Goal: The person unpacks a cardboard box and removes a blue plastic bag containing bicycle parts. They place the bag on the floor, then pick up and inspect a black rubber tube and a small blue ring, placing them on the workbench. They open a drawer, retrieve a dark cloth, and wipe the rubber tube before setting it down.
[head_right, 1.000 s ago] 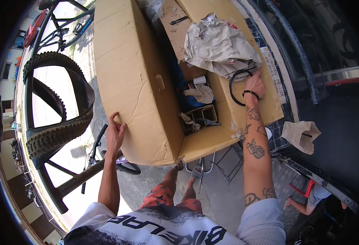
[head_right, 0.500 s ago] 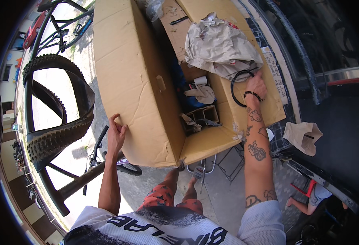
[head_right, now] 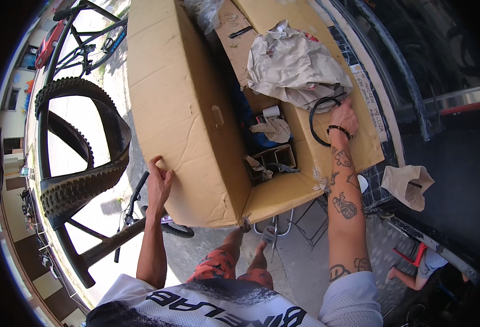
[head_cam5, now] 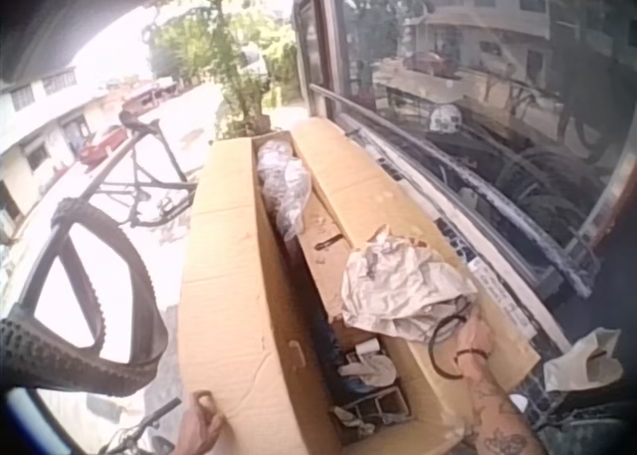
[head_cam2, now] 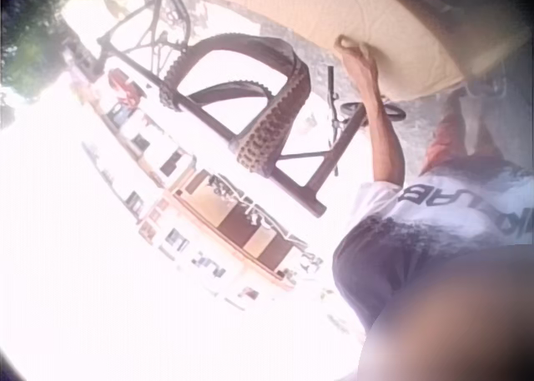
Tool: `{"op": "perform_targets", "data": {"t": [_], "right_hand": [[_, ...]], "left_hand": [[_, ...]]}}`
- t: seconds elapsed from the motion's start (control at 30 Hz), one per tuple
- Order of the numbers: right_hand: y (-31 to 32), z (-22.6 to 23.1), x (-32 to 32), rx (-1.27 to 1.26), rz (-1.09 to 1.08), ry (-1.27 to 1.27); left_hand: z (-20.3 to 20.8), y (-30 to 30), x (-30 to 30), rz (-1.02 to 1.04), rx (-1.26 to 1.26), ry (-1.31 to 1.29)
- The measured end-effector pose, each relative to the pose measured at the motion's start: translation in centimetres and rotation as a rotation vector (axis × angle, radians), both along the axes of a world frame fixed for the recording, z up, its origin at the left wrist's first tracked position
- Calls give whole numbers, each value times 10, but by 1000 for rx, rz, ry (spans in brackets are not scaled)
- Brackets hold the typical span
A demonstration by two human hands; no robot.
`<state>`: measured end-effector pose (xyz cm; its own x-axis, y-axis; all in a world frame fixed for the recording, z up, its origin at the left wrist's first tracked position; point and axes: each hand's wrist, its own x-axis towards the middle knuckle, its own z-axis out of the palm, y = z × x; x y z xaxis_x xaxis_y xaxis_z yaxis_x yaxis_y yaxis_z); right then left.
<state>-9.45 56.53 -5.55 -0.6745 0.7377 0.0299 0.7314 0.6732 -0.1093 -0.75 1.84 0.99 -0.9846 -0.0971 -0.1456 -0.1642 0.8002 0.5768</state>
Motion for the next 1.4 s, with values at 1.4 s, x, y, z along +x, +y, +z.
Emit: {"op": "perform_targets", "data": {"t": [1.4], "right_hand": [[60,-46,50,127,442,145]], "left_hand": [[-623,231,-192,86,-183,-324]]}}
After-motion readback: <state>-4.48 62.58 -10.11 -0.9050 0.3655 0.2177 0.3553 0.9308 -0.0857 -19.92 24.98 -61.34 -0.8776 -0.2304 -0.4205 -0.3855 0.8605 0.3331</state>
